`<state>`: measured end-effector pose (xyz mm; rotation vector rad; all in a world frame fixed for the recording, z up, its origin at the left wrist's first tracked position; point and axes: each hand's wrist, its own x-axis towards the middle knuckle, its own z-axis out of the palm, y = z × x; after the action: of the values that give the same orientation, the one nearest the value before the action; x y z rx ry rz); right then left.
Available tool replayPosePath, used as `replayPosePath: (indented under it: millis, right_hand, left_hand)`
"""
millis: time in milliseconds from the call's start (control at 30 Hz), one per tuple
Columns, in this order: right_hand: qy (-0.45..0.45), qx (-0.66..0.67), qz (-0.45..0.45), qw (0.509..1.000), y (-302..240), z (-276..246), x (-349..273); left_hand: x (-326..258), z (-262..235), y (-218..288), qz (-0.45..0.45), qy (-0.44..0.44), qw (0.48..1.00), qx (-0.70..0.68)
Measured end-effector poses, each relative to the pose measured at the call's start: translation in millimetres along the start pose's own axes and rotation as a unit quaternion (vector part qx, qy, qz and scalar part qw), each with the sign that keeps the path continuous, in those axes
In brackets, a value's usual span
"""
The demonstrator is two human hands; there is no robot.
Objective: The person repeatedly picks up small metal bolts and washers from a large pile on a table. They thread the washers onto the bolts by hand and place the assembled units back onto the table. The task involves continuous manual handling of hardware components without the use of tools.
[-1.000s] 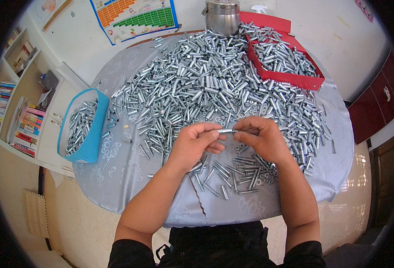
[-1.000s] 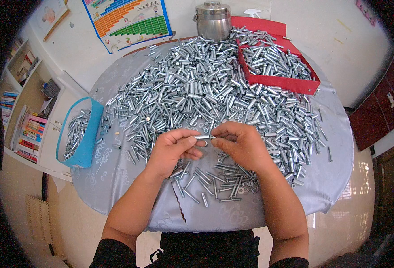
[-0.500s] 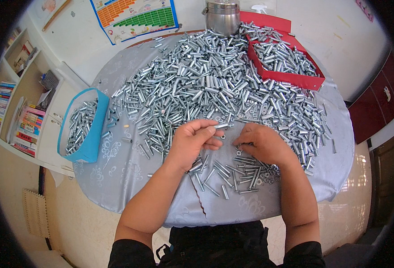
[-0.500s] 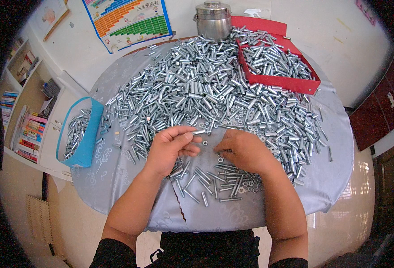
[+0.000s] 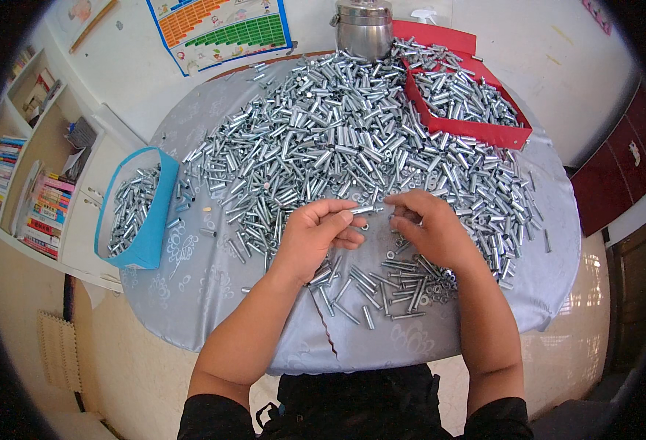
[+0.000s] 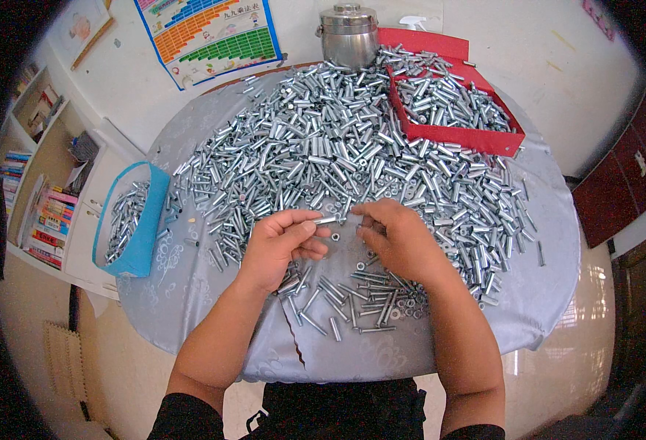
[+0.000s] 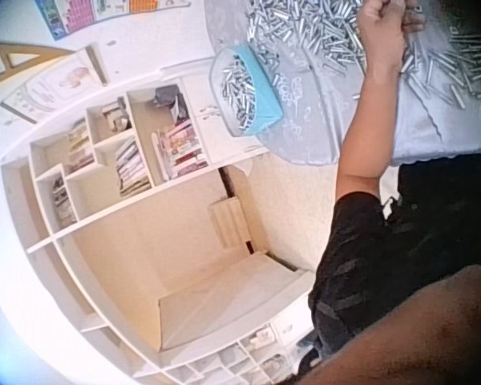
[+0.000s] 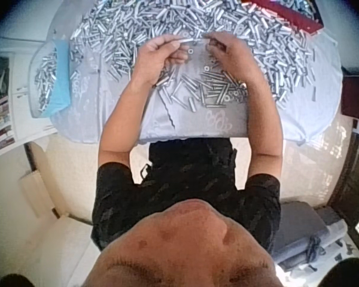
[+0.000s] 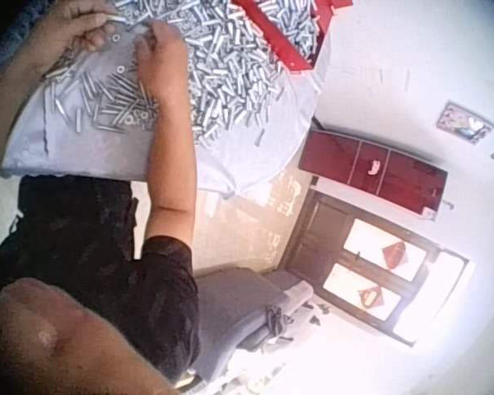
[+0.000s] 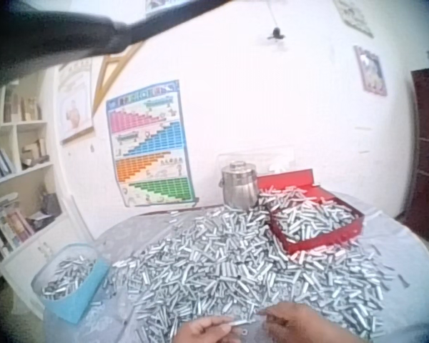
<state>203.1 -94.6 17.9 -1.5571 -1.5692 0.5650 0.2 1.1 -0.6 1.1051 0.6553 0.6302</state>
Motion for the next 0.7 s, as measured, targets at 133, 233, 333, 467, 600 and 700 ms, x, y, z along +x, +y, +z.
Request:
replayPosePath:
  millis: [133, 233, 333, 467, 600, 700]
  right_hand:
    - [0.014, 0.038, 0.016, 0.999, 1.4, 4.4, 1.6]
    - [0.033, 0.132, 0.066, 0.989, 2.2, 10.7, 1.8]
    - [0.035, 0.156, 0.067, 0.985, 4.8, 11.4, 2.6]
    - [0.021, 0.121, 0.051, 0.991, -0.9, 8.8, 2.8]
    - [0.028, 0.107, 0.032, 0.993, -1.5, 11.0, 1.9]
    - [0.022, 0.107, 0.039, 0.993, -1.7, 10.9, 2.1]
  left_hand:
    - [-1.1, 0.8, 0.9, 0.001, -0.005, 1.000, 0.003]
    - [-0.6, 0.2, -0.3, 0.003, -0.008, 1.000, 0.001]
    - [-0.7, -0.1, -0.7, 0.004, -0.008, 1.000, 0.002]
    - [-0.3, -1.3, -3.3, 0.009, -0.012, 1.000, 0.007]
    - [-1.6, 0.5, -1.1, 0.006, -0.017, 1.000, 0.020]
    - [-1.8, 1.0, -0.1, 0.004, -0.017, 0.999, 0.027]
